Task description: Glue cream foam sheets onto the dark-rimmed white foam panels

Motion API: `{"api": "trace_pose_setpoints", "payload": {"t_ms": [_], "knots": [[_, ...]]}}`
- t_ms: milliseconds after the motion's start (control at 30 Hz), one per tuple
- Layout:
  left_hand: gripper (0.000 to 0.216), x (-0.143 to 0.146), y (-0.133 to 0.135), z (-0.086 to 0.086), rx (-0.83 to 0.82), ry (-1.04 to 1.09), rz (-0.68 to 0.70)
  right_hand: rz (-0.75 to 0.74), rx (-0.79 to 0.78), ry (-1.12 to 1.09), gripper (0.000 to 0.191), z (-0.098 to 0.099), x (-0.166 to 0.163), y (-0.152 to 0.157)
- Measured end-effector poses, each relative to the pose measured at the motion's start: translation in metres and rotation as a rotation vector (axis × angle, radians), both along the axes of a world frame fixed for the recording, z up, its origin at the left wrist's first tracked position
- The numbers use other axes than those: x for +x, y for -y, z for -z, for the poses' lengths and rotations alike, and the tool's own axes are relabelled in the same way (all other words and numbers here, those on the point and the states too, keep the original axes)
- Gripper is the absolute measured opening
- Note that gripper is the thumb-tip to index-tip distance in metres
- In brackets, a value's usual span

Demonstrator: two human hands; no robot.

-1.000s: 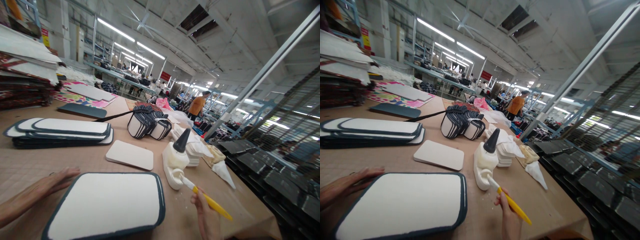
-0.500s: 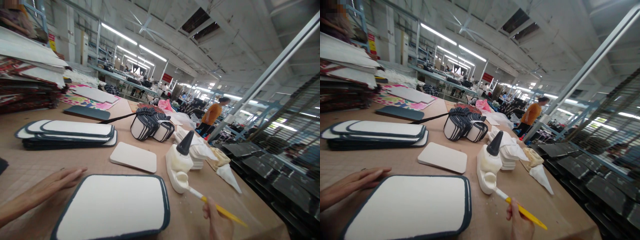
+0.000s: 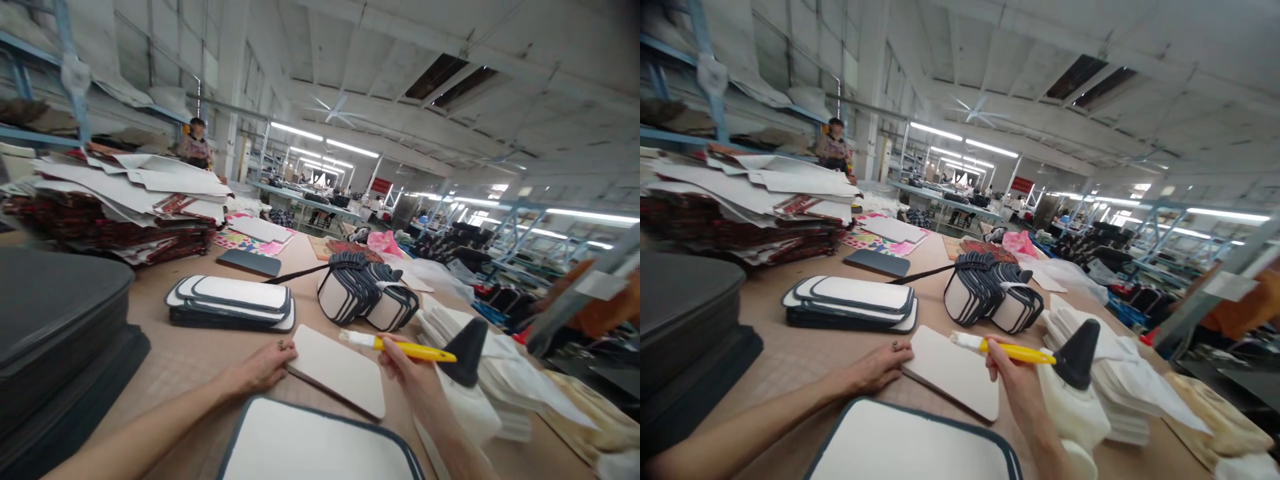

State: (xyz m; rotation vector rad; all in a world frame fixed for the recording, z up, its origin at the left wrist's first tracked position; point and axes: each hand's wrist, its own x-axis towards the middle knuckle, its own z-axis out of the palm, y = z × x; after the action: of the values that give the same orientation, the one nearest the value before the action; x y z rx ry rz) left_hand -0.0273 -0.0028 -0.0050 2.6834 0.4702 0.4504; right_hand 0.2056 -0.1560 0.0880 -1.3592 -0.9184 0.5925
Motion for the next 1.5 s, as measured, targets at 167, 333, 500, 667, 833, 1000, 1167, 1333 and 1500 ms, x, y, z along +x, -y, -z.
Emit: {"api": "trace_pose_setpoints", "payload": {"t_ms": [167, 333, 500, 667, 833, 1000, 1167, 1333, 1500], "knots": [[0.034, 0.002, 0.004, 0.0, 0.109, -0.165, 0.004, -0.07, -0.104, 0.162, 0.033, 0.02, 0.005, -0.055], [0.023, -0.002, 0.001, 0.012, 0.066, -0.074, 0.041, -0.176, -0.188, 0.255, 0.033, 0.044, 0.006, -0.085], [0.016, -0.004, -0.003, 0.02, 0.015, 0.003, 0.072, -0.26, -0.248, 0.334, 0.027, 0.058, -0.007, -0.112], [0.02, -0.003, -0.001, 0.018, 0.03, 0.0, 0.048, -0.293, -0.311, 0.426, 0.023, 0.066, -0.017, -0.13], [0.022, -0.002, 0.0, 0.015, 0.048, -0.009, 0.053, -0.175, -0.376, 0.545, 0.023, 0.065, 0.019, -0.108], [0.025, -0.002, -0.001, 0.011, 0.025, -0.026, 0.058, 0.006, -0.407, 0.628, 0.02, 0.047, 0.07, -0.061], [0.016, -0.004, -0.001, 0.004, -0.017, -0.064, 0.015, -0.102, -0.313, 0.596, 0.016, 0.041, 0.029, -0.067], [0.017, -0.005, -0.001, 0.005, -0.027, -0.079, -0.03, -0.324, -0.286, 0.556, 0.016, 0.048, -0.033, -0.087], [0.014, -0.002, 0.0, 0.001, 0.043, -0.137, -0.036, -0.232, -0.365, 0.616, 0.008, 0.052, 0.017, -0.051]]}}
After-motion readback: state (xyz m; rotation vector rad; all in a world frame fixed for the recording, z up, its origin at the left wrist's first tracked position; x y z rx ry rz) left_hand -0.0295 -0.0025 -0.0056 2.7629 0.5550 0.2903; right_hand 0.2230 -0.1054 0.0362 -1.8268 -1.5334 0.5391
